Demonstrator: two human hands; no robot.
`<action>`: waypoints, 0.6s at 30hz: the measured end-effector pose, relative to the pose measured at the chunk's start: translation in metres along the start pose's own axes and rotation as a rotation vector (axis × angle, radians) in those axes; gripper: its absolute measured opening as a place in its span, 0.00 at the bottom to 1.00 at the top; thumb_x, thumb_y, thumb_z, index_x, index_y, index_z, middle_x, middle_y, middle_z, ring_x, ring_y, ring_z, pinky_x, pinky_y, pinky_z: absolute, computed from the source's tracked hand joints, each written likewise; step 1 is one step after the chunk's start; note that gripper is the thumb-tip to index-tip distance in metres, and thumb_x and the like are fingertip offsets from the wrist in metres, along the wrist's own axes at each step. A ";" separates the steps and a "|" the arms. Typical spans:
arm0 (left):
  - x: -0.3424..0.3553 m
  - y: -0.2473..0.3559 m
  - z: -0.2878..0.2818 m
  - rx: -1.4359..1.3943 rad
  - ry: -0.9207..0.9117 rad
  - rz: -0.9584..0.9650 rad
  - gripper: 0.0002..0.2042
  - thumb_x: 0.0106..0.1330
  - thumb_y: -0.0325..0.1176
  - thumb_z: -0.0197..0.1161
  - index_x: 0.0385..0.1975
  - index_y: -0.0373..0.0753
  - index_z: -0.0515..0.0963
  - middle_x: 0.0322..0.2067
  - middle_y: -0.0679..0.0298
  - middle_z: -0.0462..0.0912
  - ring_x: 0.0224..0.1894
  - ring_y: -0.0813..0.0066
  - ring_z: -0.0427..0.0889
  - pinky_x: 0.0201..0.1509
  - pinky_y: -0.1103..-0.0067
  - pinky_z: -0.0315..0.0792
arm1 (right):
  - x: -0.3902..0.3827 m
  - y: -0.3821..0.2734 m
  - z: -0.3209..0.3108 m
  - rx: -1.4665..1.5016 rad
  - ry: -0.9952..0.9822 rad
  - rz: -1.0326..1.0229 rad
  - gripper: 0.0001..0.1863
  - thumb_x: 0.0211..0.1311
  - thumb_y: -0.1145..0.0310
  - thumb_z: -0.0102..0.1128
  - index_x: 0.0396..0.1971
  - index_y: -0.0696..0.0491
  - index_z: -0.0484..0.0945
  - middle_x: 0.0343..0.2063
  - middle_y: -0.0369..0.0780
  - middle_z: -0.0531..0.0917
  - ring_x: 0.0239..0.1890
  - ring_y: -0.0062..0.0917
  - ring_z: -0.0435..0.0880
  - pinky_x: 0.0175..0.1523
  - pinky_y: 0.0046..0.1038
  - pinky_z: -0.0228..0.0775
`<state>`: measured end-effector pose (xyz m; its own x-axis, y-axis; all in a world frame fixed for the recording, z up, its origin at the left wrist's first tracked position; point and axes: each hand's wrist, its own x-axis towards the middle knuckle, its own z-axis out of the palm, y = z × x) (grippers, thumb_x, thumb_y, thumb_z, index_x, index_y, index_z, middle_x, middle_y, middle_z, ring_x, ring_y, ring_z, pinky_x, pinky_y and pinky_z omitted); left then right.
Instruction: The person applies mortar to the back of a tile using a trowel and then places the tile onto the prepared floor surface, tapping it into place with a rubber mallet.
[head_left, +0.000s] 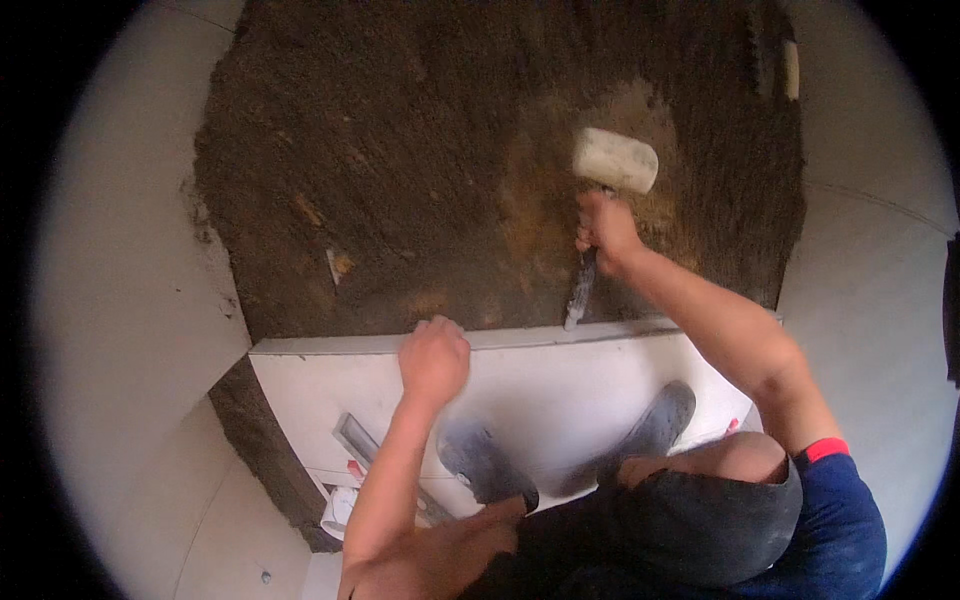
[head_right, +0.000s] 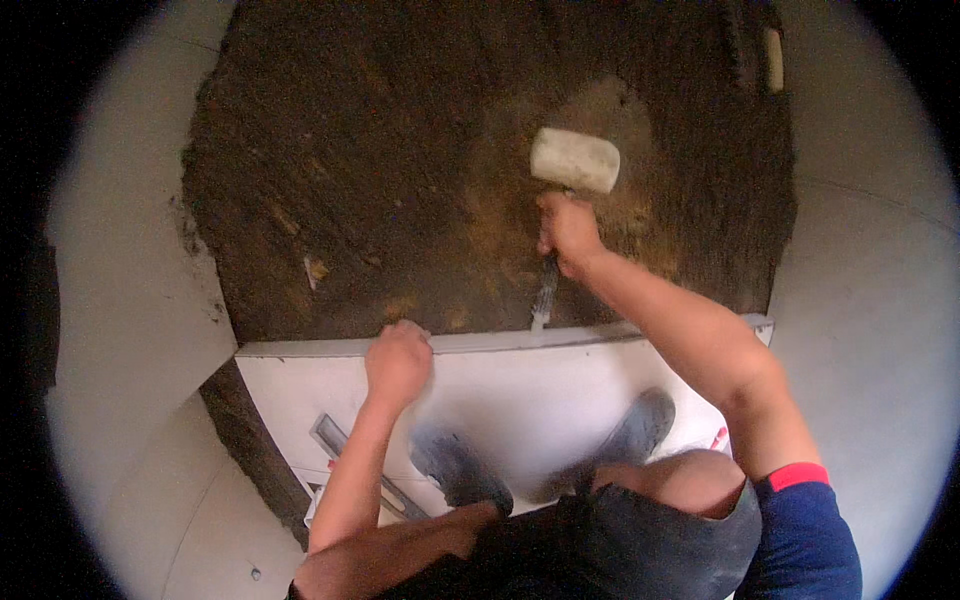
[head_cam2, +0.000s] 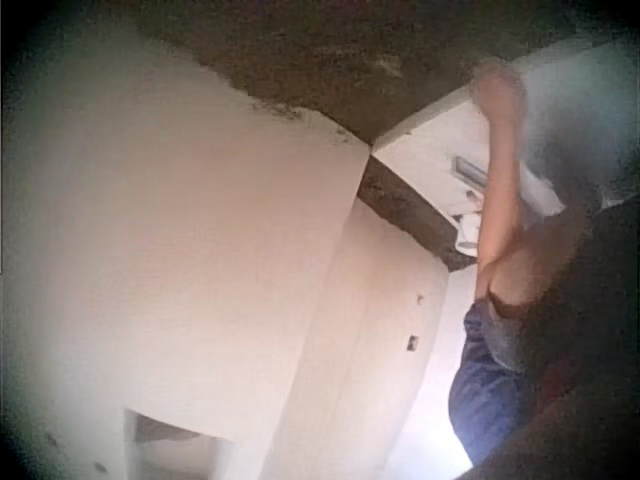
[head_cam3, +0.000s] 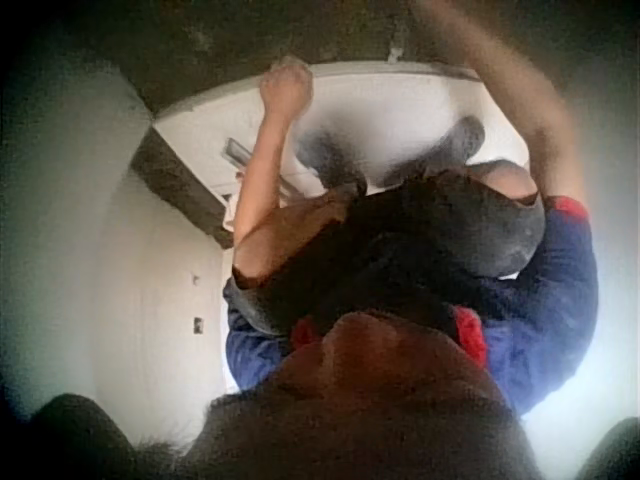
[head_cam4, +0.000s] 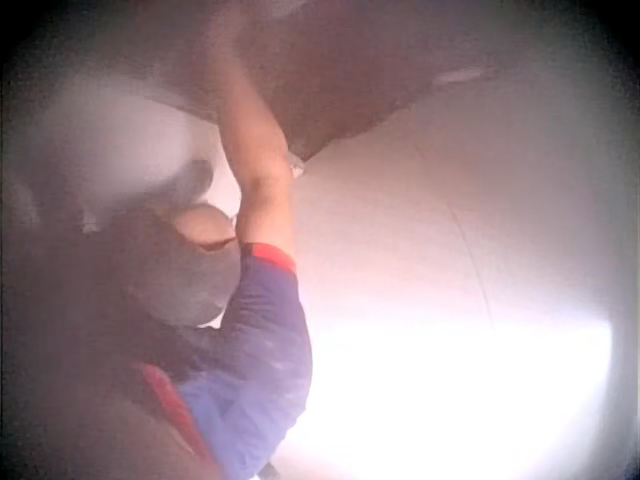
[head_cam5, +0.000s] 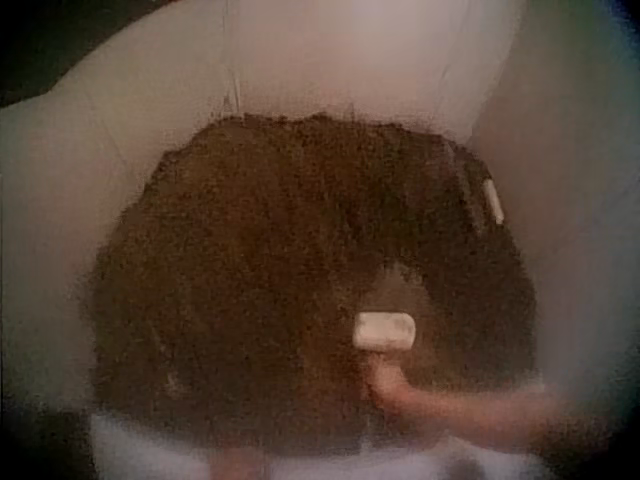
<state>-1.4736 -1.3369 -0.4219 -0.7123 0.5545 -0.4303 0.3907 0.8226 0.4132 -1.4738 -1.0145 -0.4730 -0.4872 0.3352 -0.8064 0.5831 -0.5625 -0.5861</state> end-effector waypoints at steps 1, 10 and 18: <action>0.000 0.000 -0.002 0.017 -0.001 0.033 0.07 0.58 0.32 0.56 0.27 0.37 0.79 0.35 0.58 0.80 0.41 0.57 0.79 0.43 0.62 0.74 | -0.006 -0.003 0.003 0.012 0.025 0.025 0.11 0.64 0.65 0.52 0.35 0.58 0.75 0.17 0.38 0.69 0.18 0.27 0.70 0.26 0.34 0.65; -0.021 0.000 0.002 -0.007 0.015 0.008 0.07 0.57 0.33 0.56 0.25 0.38 0.79 0.31 0.56 0.80 0.38 0.56 0.80 0.40 0.61 0.74 | -0.029 0.003 0.020 0.030 0.105 0.070 0.08 0.62 0.63 0.55 0.27 0.48 0.67 0.16 0.30 0.60 0.17 0.21 0.59 0.24 0.29 0.54; -0.011 -0.004 -0.005 0.003 0.016 0.007 0.06 0.56 0.32 0.57 0.24 0.37 0.79 0.31 0.58 0.80 0.39 0.58 0.80 0.40 0.64 0.76 | 0.006 0.011 0.020 0.098 -0.008 0.052 0.08 0.63 0.61 0.54 0.33 0.50 0.70 0.16 0.30 0.60 0.16 0.22 0.59 0.24 0.29 0.54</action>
<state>-1.4701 -1.3470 -0.4145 -0.7186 0.5581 -0.4149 0.3976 0.8192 0.4134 -1.4832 -1.0333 -0.4826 -0.4633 0.2984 -0.8344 0.5416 -0.6499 -0.5332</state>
